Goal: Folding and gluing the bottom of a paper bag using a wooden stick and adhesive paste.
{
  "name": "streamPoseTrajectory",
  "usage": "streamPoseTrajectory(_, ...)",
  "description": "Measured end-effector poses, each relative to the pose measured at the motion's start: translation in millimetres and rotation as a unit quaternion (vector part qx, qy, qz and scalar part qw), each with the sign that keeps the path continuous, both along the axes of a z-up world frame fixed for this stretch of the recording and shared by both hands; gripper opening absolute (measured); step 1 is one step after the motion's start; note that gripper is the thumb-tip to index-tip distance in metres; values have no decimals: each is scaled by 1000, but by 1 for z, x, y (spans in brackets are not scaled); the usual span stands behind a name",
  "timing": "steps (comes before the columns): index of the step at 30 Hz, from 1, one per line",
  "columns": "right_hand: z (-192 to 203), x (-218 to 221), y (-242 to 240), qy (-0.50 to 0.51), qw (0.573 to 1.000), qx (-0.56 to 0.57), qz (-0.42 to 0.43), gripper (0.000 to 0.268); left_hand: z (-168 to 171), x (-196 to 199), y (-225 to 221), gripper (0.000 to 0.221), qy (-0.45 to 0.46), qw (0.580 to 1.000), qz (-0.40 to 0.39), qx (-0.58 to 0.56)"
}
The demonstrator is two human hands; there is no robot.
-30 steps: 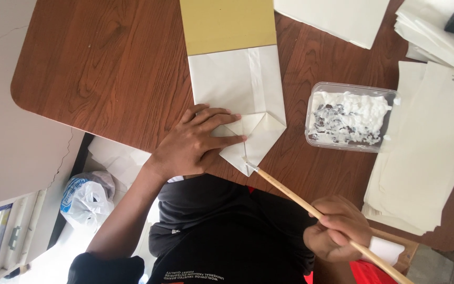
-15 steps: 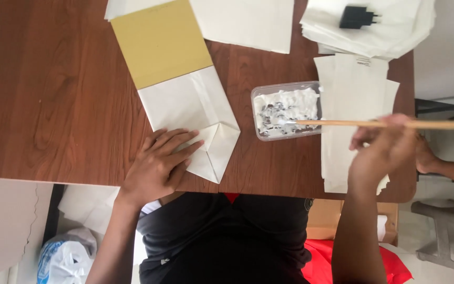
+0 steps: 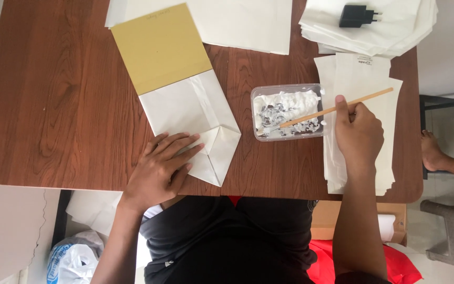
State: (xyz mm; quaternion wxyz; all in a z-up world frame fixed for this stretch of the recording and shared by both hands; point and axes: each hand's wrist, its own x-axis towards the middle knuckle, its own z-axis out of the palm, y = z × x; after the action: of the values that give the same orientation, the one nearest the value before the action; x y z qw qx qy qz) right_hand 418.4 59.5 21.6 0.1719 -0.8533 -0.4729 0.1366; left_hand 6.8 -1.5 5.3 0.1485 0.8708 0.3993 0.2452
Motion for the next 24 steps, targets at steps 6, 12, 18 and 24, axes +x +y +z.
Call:
streamPoseTrajectory(6, -3, 1, -19, -59, 995, 39, 63, 56, 7, 4, 1, 41, 1, 998, 33, -59)
streamPoseTrajectory(12, -1, -45, -70, -84, 911, 349, 201, 38, 5, 4, 3, 40, -8, 997, 47, -61)
streamPoseTrajectory(18, 2, -117, -86, -20, 722, 363, 589, 8, 1, 2, -2, 32, -54, 996, 53, -42)
streamPoseTrajectory(24, -8, -142, -82, -63, 672, 363, 643, 9, -3, 1, -2, 34, -84, 995, 49, -25)
